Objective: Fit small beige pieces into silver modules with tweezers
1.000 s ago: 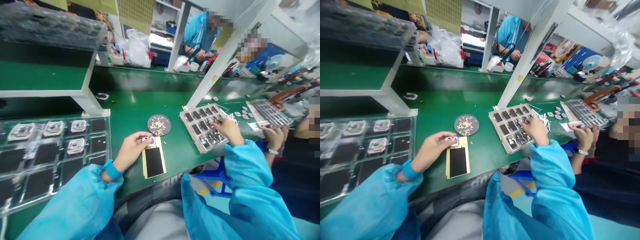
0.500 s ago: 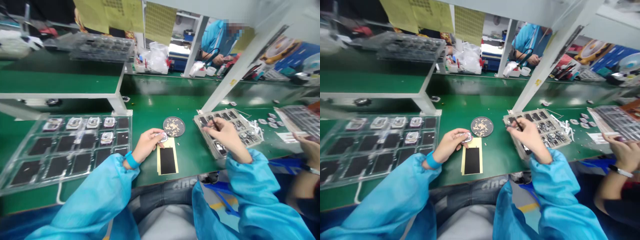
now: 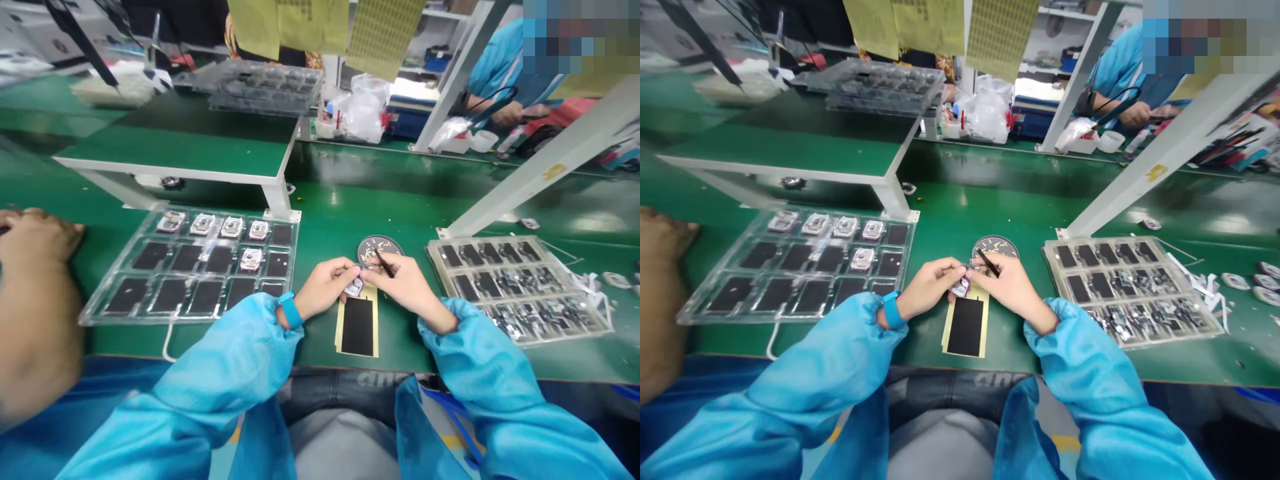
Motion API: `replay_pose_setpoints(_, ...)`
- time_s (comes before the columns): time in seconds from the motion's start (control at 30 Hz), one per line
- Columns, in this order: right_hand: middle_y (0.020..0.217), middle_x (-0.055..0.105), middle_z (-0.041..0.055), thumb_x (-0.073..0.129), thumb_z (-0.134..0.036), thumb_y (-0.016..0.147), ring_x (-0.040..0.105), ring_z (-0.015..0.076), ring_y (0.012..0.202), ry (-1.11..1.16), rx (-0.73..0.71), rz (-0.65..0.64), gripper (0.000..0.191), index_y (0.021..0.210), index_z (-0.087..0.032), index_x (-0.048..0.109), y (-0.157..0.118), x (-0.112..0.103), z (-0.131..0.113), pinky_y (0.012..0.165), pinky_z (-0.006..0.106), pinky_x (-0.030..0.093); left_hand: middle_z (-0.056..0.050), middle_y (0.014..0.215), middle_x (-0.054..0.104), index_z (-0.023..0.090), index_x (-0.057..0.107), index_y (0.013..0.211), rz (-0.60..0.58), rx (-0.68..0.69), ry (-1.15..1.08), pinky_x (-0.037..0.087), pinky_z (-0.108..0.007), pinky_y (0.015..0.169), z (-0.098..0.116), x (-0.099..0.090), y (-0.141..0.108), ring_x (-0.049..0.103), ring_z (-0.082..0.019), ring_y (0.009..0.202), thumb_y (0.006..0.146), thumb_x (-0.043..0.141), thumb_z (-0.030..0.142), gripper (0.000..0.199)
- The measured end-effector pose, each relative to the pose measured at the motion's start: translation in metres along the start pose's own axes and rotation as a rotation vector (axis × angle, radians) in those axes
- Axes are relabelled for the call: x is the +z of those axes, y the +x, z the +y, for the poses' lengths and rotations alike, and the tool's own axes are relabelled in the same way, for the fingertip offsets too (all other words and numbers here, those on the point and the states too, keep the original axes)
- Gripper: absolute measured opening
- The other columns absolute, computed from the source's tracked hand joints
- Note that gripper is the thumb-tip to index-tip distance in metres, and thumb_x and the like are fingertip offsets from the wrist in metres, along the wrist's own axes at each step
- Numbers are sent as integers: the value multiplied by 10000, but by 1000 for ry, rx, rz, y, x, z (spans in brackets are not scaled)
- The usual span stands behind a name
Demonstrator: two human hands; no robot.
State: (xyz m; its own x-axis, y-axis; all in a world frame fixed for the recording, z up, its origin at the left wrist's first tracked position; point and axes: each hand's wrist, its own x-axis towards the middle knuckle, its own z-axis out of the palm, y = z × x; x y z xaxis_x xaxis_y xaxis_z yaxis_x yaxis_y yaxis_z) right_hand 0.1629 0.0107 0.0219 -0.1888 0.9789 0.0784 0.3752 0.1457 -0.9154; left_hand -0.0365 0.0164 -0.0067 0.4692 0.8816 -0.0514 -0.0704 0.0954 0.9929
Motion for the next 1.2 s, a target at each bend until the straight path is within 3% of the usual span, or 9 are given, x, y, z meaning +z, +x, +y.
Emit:
replay_pose_setpoints(0.13, 890, 782, 38, 784, -386, 843, 706, 204, 807, -17, -31, 96, 201, 915, -198, 780, -3, 0, 7, 758, 338, 548, -28, 739, 680, 144, 667, 882, 25, -20, 18, 501, -186, 455, 0, 1, 0, 624, -115, 602, 916, 667, 533, 391)
replay_pose_setpoints(0.27, 891, 761, 44, 782, -306, 862, 703, 207, 851, -72, -230, 197, 92, 867, -215, 782, -4, -1, 7, 818, 364, 555, -38, 752, 694, 139, 667, 865, 43, -45, 27, 507, -184, 453, 2, 2, -2, 633, -119, 613, 917, 669, 524, 389)
replay_pose_setpoints(0.37, 925, 738, 54, 784, -296, 861, 692, 208, 880, -121, -329, 188, 82, 849, -216, 772, -6, 1, 6, 809, 360, 553, -25, 736, 687, 143, 664, 866, 74, -39, 7, 512, -186, 458, 2, 3, -3, 624, -112, 593, 912, 678, 522, 382)
replay_pose_setpoints(0.53, 939, 746, 52, 803, -389, 819, 658, 182, 722, -4, -78, 207, 280, 1020, -209, 728, -6, 4, 8, 628, 318, 521, -15, 746, 683, 149, 684, 885, 115, 3, -10, 528, -197, 490, 3, 4, -3, 621, -108, 601, 908, 689, 510, 362)
replay_pose_setpoints(0.7, 828, 751, 41, 771, -443, 834, 670, 193, 738, 65, 40, 187, 245, 858, -199, 754, -3, 0, 9, 703, 336, 536, -35, 753, 714, 146, 702, 924, 131, -58, -40, 458, -205, 462, 6, 3, -2, 633, -119, 555, 899, 674, 563, 419)
replay_pose_setpoints(0.87, 683, 690, 23, 793, -508, 813, 624, 161, 618, 190, 117, 138, 318, 812, -196, 730, -5, -1, 10, 535, 277, 482, -72, 778, 733, 133, 727, 1070, 172, -57, -66, 305, -211, 425, 10, 0, -1, 667, -134, 577, 978, 553, 520, 434)
replay_pose_setpoints(0.97, 678, 686, 19, 801, -499, 807, 607, 143, 588, 201, 128, 80, 317, 808, -192, 720, -7, 2, 10, 494, 257, 460, -82, 840, 742, 132, 733, 1096, 210, -34, -72, 316, -221, 439, 11, -1, 0, 674, -137, 605, 969, 565, 467, 396)
replay_pose_setpoints(1.07, 776, 739, 40, 826, -474, 783, 668, 162, 652, 243, 129, 56, 314, 886, -192, 736, -7, 5, 9, 544, 271, 525, -71, 814, 730, 132, 730, 1096, 232, -33, -86, 314, -222, 434, 12, -1, 1, 662, -135, 600, 958, 568, 419, 357)
replay_pose_setpoints(1.2, 881, 776, 64, 865, -425, 747, 735, 196, 779, 303, 99, 101, 342, 970, -198, 742, -7, 5, 7, 684, 314, 606, -63, 898, 738, 132, 690, 1088, 245, 4, -81, 476, -224, 534, 10, 0, 2, 643, -116, 630, 853, 703, 282, 279)
